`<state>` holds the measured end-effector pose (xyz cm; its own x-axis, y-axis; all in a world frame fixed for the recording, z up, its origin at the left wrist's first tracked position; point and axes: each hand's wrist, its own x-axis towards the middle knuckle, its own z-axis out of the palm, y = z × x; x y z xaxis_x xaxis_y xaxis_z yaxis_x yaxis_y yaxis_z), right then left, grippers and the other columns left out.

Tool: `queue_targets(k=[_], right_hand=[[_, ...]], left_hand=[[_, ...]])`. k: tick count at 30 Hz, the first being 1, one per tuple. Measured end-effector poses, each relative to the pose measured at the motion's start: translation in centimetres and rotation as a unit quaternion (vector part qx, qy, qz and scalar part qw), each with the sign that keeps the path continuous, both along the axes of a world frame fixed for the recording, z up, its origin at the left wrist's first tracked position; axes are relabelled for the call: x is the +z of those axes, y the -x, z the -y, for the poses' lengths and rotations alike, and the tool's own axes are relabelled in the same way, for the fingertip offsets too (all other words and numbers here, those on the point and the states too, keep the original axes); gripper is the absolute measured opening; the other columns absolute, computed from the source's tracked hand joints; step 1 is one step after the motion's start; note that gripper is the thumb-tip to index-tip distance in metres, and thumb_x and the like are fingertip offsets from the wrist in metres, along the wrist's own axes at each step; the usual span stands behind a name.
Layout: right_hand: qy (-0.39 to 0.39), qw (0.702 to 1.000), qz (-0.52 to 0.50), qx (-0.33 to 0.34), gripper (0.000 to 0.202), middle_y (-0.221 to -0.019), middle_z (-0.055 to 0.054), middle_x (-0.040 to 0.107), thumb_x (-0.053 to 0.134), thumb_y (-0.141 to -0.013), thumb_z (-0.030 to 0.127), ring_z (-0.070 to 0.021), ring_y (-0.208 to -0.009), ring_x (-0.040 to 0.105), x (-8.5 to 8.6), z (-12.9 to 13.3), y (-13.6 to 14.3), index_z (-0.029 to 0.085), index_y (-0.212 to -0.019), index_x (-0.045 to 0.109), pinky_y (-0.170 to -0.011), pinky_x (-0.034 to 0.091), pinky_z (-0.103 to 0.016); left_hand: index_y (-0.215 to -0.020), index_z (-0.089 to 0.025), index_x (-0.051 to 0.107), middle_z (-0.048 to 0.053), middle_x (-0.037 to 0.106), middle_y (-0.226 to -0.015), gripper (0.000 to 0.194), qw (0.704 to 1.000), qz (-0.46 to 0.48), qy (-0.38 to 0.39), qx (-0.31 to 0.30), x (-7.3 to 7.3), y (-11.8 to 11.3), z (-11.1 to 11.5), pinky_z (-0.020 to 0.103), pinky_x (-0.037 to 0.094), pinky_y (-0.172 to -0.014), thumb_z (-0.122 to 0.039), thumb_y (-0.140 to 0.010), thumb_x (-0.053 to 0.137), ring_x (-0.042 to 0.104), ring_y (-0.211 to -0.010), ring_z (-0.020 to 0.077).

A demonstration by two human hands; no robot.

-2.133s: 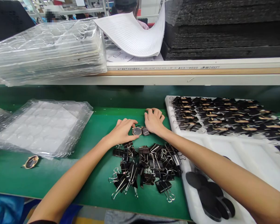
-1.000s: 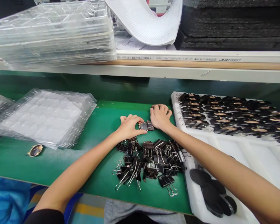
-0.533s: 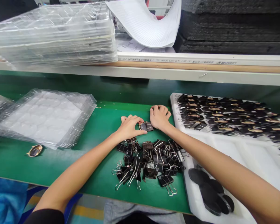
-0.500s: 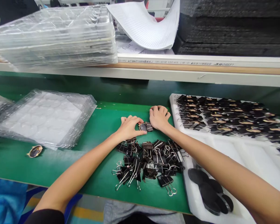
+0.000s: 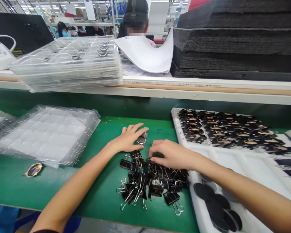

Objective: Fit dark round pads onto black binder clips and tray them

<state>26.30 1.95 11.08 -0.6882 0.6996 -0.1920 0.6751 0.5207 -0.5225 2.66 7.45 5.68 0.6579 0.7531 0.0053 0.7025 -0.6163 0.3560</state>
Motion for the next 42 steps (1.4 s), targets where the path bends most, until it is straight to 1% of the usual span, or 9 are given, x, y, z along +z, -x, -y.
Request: queue_targets(k=[3, 7, 10, 14, 18, 24, 28, 36, 42], right_hand=[[-0.012, 0.999, -0.029, -0.005, 0.021, -0.088, -0.005, 0.071, 0.058, -0.093, 0.023, -0.0209, -0.08, 0.066, -0.5, 0.0, 0.2, 0.023, -0.085, 0.077, -0.077, 0.049, -0.035], [0.014, 0.986, -0.136, -0.098, 0.021, -0.081, -0.004, 0.072, 0.06, -0.09, 0.032, -0.0203, -0.076, 0.064, -1.0, -2.5, -0.5, 0.021, -0.078, 0.074, -0.073, 0.049, -0.034], [0.076, 0.964, -0.19, -0.168, 0.026, -0.073, -0.001, 0.068, 0.059, -0.089, 0.042, -0.0183, -0.071, 0.062, -1.8, -4.1, -1.1, 0.02, -0.076, 0.067, -0.069, 0.048, -0.032], [0.105, 0.97, -0.184, -0.116, 0.031, -0.081, -0.002, 0.069, 0.059, -0.091, 0.049, -0.0187, -0.075, 0.064, -2.3, -4.2, -1.5, 0.021, -0.078, 0.064, -0.073, 0.051, -0.034], [0.082, 0.983, -0.157, -0.043, 0.03, -0.11, -0.008, 0.075, 0.056, -0.097, 0.047, -0.0238, -0.101, 0.068, -0.5, -2.5, -1.8, 0.023, -0.086, 0.068, -0.082, 0.053, -0.036], [0.006, 0.989, -0.135, -0.053, 0.028, -0.096, -0.005, 0.076, 0.05, -0.102, 0.044, -0.0195, -0.079, 0.068, 1.7, -1.3, -2.3, 0.023, -0.095, 0.067, -0.07, 0.05, -0.032], [-0.013, 0.986, -0.136, -0.095, 0.027, -0.086, -0.003, 0.074, 0.05, -0.102, 0.044, -0.0194, -0.074, 0.067, 0.6, -1.5, -2.5, 0.023, -0.093, 0.064, -0.066, 0.048, -0.031], [-0.195, 0.955, -0.134, -0.18, 0.02, -0.087, -0.005, 0.071, 0.049, -0.102, 0.033, -0.0207, -0.077, 0.066, -1.0, -0.4, -2.7, 0.024, -0.089, 0.061, -0.072, 0.05, -0.034], [-0.155, 0.935, -0.197, -0.251, 0.012, -0.098, -0.006, 0.073, 0.056, -0.094, 0.03, -0.0221, -0.086, 0.071, -3.7, -3.6, -3.2, 0.024, -0.087, 0.062, -0.077, 0.058, -0.036]], left_hand=[[-0.144, -0.039, 0.051, 0.007, 0.04, -0.16, 0.051, 0.998, -0.006, -0.004, -0.065, 0.7, 0.9, -0.5, 0.05, 0.034, -0.105, -0.041, -0.094, 0.06, 0.04, -0.137, 0.0362], [-0.122, -0.025, 0.066, 0.014, 0.058, -0.127, 0.045, 0.994, -0.063, -0.086, -0.007, 2.0, 1.5, -0.4, 0.053, 0.033, -0.102, -0.057, -0.092, 0.062, 0.049, -0.118, 0.0353], [-0.113, -0.022, 0.068, 0.014, 0.057, -0.125, 0.047, 0.993, -0.065, -0.094, 0.008, 2.5, 2.0, -0.5, 0.052, 0.033, -0.103, -0.063, -0.089, 0.064, 0.049, -0.117, 0.0359], [-0.128, -0.026, 0.06, 0.012, 0.055, -0.138, 0.049, 0.998, -0.037, -0.048, -0.003, 2.0, 2.5, -0.9, 0.048, 0.033, -0.105, -0.059, -0.092, 0.062, 0.047, -0.126, 0.0341], [-0.135, -0.028, 0.058, 0.009, 0.058, -0.139, 0.053, 0.999, -0.035, 0.025, -0.026, 1.6, 2.9, -1.3, 0.045, 0.034, -0.105, -0.061, -0.093, 0.057, 0.049, -0.127, 0.0318], [-0.133, -0.029, 0.059, 0.009, 0.058, -0.144, 0.042, 0.997, 0.049, 0.039, -0.042, 2.6, 0.9, 0.3, 0.046, 0.032, -0.109, -0.052, -0.099, 0.052, 0.045, -0.137, 0.032], [-0.132, -0.029, 0.057, 0.005, 0.071, -0.126, 0.047, 0.979, 0.094, 0.146, -0.111, 2.8, -1.5, 2.3, 0.045, 0.033, -0.108, -0.055, -0.093, 0.062, 0.058, -0.125, 0.0303], [-0.135, -0.027, 0.05, -0.002, 0.079, -0.104, 0.049, 0.973, 0.078, 0.204, -0.069, 2.3, -2.6, 3.6, 0.049, 0.027, -0.113, -0.03, -0.089, 0.068, 0.063, -0.117, 0.0296], [-0.124, -0.025, 0.059, 0.005, 0.07, -0.129, 0.029, 0.991, 0.091, 0.076, -0.06, 3.4, -0.1, 1.2, 0.044, 0.032, -0.109, -0.024, -0.098, 0.046, 0.061, -0.123, 0.0266]])
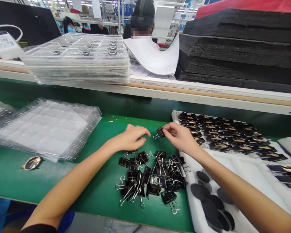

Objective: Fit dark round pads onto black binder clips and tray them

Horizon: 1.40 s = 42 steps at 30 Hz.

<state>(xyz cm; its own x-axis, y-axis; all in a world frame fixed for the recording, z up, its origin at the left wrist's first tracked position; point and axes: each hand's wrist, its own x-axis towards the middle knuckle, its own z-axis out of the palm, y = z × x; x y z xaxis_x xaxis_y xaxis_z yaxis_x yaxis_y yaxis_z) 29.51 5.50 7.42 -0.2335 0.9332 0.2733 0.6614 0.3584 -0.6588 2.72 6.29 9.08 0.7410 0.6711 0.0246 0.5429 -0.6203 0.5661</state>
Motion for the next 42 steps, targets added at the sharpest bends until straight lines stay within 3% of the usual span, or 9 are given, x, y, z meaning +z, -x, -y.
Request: queue_targets(k=[6, 9, 15, 23, 28, 31, 35, 38, 42], right_hand=[[-0.006, 0.986, 0.1, 0.136, 0.013, -0.103, -0.007, 0.075, 0.053, -0.095, 0.018, -0.0229, -0.095, 0.071, -2.1, -4.4, 1.4, 0.021, -0.091, 0.066, -0.088, 0.056, -0.037], [-0.005, 0.958, 0.215, 0.191, 0.019, -0.115, -0.01, 0.074, 0.054, -0.093, 0.01, -0.0248, -0.106, 0.07, -1.4, -4.8, 2.1, 0.019, -0.097, 0.07, -0.096, 0.054, -0.038], [-0.033, 0.963, 0.252, 0.092, 0.038, -0.122, -0.014, 0.07, 0.063, -0.09, 0.015, -0.0279, -0.107, 0.069, -0.3, -3.0, 3.4, 0.013, -0.128, 0.067, -0.098, 0.055, -0.039], [-0.021, 0.947, 0.208, 0.243, 0.049, -0.126, -0.008, 0.073, 0.046, -0.082, -0.002, -0.0237, -0.117, 0.068, -1.5, -3.3, 1.2, 0.019, -0.113, 0.077, -0.105, 0.053, -0.04], [0.045, 0.997, 0.059, -0.017, 0.029, -0.108, -0.008, 0.075, 0.046, -0.094, 0.024, -0.0251, -0.099, 0.07, -1.5, -3.8, 2.2, 0.02, -0.11, 0.07, -0.092, 0.055, -0.041], [0.119, 0.977, 0.036, -0.174, 0.036, -0.114, -0.012, 0.069, 0.034, -0.102, 0.035, -0.0302, -0.109, 0.064, -1.7, -5.2, 4.9, 0.02, -0.117, 0.063, -0.096, 0.05, -0.047], [0.134, 0.954, 0.12, -0.24, 0.046, -0.142, -0.02, 0.051, 0.031, -0.104, 0.039, -0.0372, -0.137, 0.042, -2.9, -7.0, 8.0, 0.018, -0.137, 0.054, -0.112, 0.033, -0.058], [0.119, 0.965, 0.181, -0.145, 0.055, -0.152, -0.021, 0.04, 0.03, -0.105, 0.044, -0.0357, -0.146, 0.03, -4.0, -7.1, 8.0, 0.016, -0.15, 0.042, -0.117, 0.027, -0.058], [0.045, 0.974, 0.186, 0.12, 0.064, -0.157, -0.018, 0.035, 0.026, -0.105, 0.055, -0.0307, -0.148, 0.026, -4.1, -6.4, 5.5, 0.02, -0.159, 0.027, -0.121, 0.024, -0.055]], left_hand=[[-0.146, -0.029, 0.048, 0.007, 0.052, -0.153, 0.066, 0.993, -0.115, 0.022, 0.017, -1.3, 4.6, -3.8, 0.04, 0.038, -0.106, -0.039, -0.085, 0.071, 0.048, -0.137, 0.032], [-0.132, -0.026, 0.06, 0.006, 0.066, -0.131, 0.05, 0.996, -0.083, 0.031, 0.02, -2.4, 4.7, -4.3, 0.034, 0.043, -0.097, -0.046, -0.087, 0.069, 0.057, -0.123, 0.0275], [-0.107, -0.021, 0.065, 0.003, 0.068, -0.102, 0.034, 0.999, -0.031, 0.012, 0.043, -3.4, 3.6, -4.3, 0.029, 0.043, -0.075, -0.048, -0.086, 0.07, 0.062, -0.093, 0.0215], [-0.11, -0.021, 0.065, 0.004, 0.067, -0.102, 0.038, 0.998, 0.006, 0.028, 0.051, -4.1, 4.0, -4.7, 0.029, 0.045, -0.077, -0.049, -0.085, 0.071, 0.063, -0.093, 0.021], [-0.108, -0.021, 0.065, 0.004, 0.067, -0.1, 0.037, 0.998, 0.014, 0.024, 0.057, -4.6, 3.9, -4.8, 0.028, 0.043, -0.073, -0.049, -0.084, 0.072, 0.061, -0.089, 0.0205], [-0.108, -0.022, 0.067, 0.003, 0.067, -0.097, 0.038, 0.997, 0.03, 0.025, 0.065, -4.8, 4.0, -4.8, 0.028, 0.043, -0.072, -0.049, -0.083, 0.074, 0.061, -0.087, 0.0197], [-0.111, -0.023, 0.069, 0.003, 0.069, -0.102, 0.039, 0.995, 0.071, 0.036, 0.062, -5.2, 4.4, -4.9, 0.029, 0.047, -0.08, -0.048, -0.082, 0.077, 0.063, -0.092, 0.0194], [-0.111, -0.022, 0.07, 0.003, 0.068, -0.1, 0.04, 0.994, 0.081, 0.031, 0.064, -5.4, 4.8, -5.1, 0.029, 0.048, -0.081, -0.048, -0.082, 0.078, 0.063, -0.09, 0.0187], [-0.111, -0.022, 0.07, 0.003, 0.068, -0.101, 0.039, 0.995, 0.077, 0.029, 0.057, -5.6, 4.8, -5.2, 0.03, 0.048, -0.081, -0.048, -0.083, 0.077, 0.063, -0.092, 0.0194]])
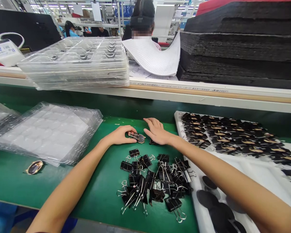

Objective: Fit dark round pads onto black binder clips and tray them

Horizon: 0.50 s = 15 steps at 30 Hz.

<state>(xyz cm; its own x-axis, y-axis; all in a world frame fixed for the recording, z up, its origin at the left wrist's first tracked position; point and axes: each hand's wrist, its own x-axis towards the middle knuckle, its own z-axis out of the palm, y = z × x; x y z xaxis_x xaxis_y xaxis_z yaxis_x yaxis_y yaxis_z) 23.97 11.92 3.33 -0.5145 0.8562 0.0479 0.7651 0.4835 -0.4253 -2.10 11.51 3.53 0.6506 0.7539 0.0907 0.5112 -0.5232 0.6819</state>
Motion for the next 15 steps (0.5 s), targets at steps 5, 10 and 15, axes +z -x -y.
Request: queue_targets(k=[5, 10, 15], right_hand=[[-0.011, 0.99, -0.123, -0.069, 0.058, -0.15, -0.014, 0.046, 0.016, -0.106, 0.052, -0.029, -0.142, 0.036, 1.4, 0.2, -0.2, 0.025, -0.152, 0.037, -0.118, 0.028, -0.055], [0.076, 0.937, -0.084, -0.33, 0.051, -0.133, -0.017, 0.057, 0.021, -0.105, 0.048, -0.0358, -0.129, 0.048, 1.7, 0.0, 1.3, 0.023, -0.131, 0.058, -0.109, 0.035, -0.061], [-0.013, 0.951, 0.075, -0.3, 0.059, -0.125, -0.024, 0.062, 0.025, -0.106, 0.051, -0.0414, -0.124, 0.055, 1.6, 1.2, 1.1, 0.015, -0.114, 0.07, -0.101, 0.041, -0.059]], left_hand=[[-0.113, -0.022, 0.069, 0.004, 0.069, -0.101, 0.04, 1.0, -0.01, -0.01, 0.008, 0.0, -0.4, 0.1, 0.03, 0.047, -0.079, -0.048, -0.084, 0.075, 0.062, -0.09, 0.0193], [-0.114, -0.022, 0.068, 0.003, 0.068, -0.099, 0.04, 0.999, -0.021, -0.026, 0.014, -0.2, -0.6, 0.1, 0.03, 0.046, -0.077, -0.049, -0.084, 0.074, 0.06, -0.087, 0.0189], [-0.114, -0.023, 0.068, 0.003, 0.067, -0.097, 0.04, 0.999, -0.033, -0.031, 0.021, -0.1, -0.9, 0.3, 0.03, 0.045, -0.074, -0.05, -0.085, 0.073, 0.059, -0.085, 0.0189]])
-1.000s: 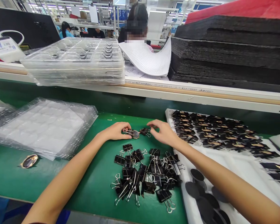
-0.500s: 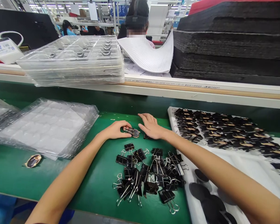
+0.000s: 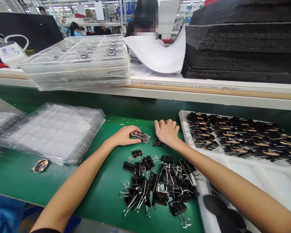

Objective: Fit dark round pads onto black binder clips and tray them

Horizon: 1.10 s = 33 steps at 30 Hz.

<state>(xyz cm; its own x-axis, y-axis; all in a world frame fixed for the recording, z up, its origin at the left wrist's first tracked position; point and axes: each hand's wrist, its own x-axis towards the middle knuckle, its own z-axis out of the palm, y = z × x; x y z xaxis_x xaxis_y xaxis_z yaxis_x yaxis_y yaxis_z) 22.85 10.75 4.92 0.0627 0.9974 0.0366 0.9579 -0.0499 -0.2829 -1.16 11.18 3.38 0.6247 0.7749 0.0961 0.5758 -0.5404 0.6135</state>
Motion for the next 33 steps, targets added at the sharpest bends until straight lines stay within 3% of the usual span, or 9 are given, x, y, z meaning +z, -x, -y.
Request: queue_targets(k=[2, 5, 9, 14, 18, 23, 29, 33], right_hand=[[0.005, 0.998, 0.06, 0.031, 0.067, -0.106, -0.027, 0.069, 0.024, -0.106, 0.053, -0.0424, -0.106, 0.066, 0.4, 0.6, 0.0, 0.011, -0.1, 0.076, -0.088, 0.048, -0.056], [0.014, 0.992, 0.118, 0.044, 0.073, -0.085, -0.026, 0.072, 0.027, -0.106, 0.058, -0.0428, -0.087, 0.073, 1.2, 1.2, 0.1, 0.009, -0.086, 0.079, -0.072, 0.052, -0.052], [0.069, 0.986, 0.146, 0.044, 0.074, -0.086, -0.025, 0.074, 0.028, -0.105, 0.059, -0.0422, -0.086, 0.075, 1.6, 1.4, 0.2, 0.011, -0.084, 0.08, -0.069, 0.054, -0.05], [0.103, 0.977, 0.148, 0.114, 0.047, -0.098, -0.025, 0.075, 0.034, -0.107, 0.036, -0.04, -0.095, 0.075, 1.3, 1.4, 0.5, 0.011, -0.108, 0.073, -0.073, 0.056, -0.048], [0.083, 0.979, 0.117, 0.142, 0.042, -0.096, -0.022, 0.075, 0.032, -0.107, 0.038, -0.0378, -0.095, 0.074, 1.1, 0.9, 0.9, 0.014, -0.12, 0.064, -0.076, 0.055, -0.047], [0.139, 0.987, 0.003, 0.077, 0.063, -0.1, -0.02, 0.073, 0.018, -0.104, 0.06, -0.0385, -0.098, 0.071, 1.2, -0.2, 0.6, 0.019, -0.103, 0.066, -0.082, 0.053, -0.052], [0.038, 0.994, -0.094, -0.034, 0.048, -0.129, -0.019, 0.057, 0.025, -0.102, 0.046, -0.0385, -0.126, 0.053, -0.8, -0.5, 0.0, 0.022, -0.124, 0.059, -0.104, 0.04, -0.059], [0.003, 0.995, -0.091, -0.038, 0.047, -0.138, -0.018, 0.047, 0.027, -0.101, 0.039, -0.0365, -0.136, 0.04, -2.6, -0.6, -0.2, 0.022, -0.135, 0.056, -0.111, 0.033, -0.059]], left_hand=[[-0.115, -0.023, 0.067, 0.003, 0.068, -0.1, 0.04, 1.0, 0.006, 0.001, -0.004, 0.1, -0.1, 0.1, 0.029, 0.045, -0.075, -0.05, -0.085, 0.073, 0.061, -0.087, 0.019], [-0.115, -0.023, 0.067, 0.003, 0.069, -0.101, 0.04, 1.0, 0.003, -0.008, 0.0, 0.1, -0.2, 0.3, 0.029, 0.045, -0.075, -0.05, -0.085, 0.074, 0.061, -0.087, 0.0187], [-0.114, -0.024, 0.068, 0.002, 0.068, -0.096, 0.041, 1.0, -0.008, -0.023, 0.008, -0.2, -0.1, 0.3, 0.028, 0.043, -0.073, -0.051, -0.084, 0.076, 0.061, -0.085, 0.0183], [-0.115, -0.025, 0.068, 0.001, 0.068, -0.096, 0.042, 0.999, -0.01, -0.032, 0.008, -0.5, 0.0, 0.3, 0.028, 0.043, -0.071, -0.053, -0.084, 0.075, 0.063, -0.086, 0.0188], [-0.115, -0.025, 0.067, 0.001, 0.068, -0.097, 0.041, 0.999, -0.009, -0.038, 0.008, -0.6, 0.0, 0.4, 0.029, 0.045, -0.074, -0.052, -0.085, 0.075, 0.064, -0.088, 0.0192], [-0.114, -0.025, 0.067, 0.002, 0.069, -0.098, 0.042, 0.999, -0.006, -0.039, 0.008, -0.8, 0.1, 0.3, 0.029, 0.045, -0.074, -0.053, -0.084, 0.076, 0.065, -0.087, 0.0191], [-0.114, -0.024, 0.067, 0.002, 0.069, -0.098, 0.04, 0.999, 0.002, -0.04, 0.007, -0.4, 0.0, 0.5, 0.03, 0.045, -0.078, -0.052, -0.085, 0.074, 0.064, -0.089, 0.0196], [-0.115, -0.024, 0.067, 0.002, 0.069, -0.1, 0.042, 0.999, -0.009, -0.039, 0.005, -0.3, 0.0, 0.4, 0.03, 0.044, -0.077, -0.052, -0.085, 0.074, 0.064, -0.09, 0.0205]])
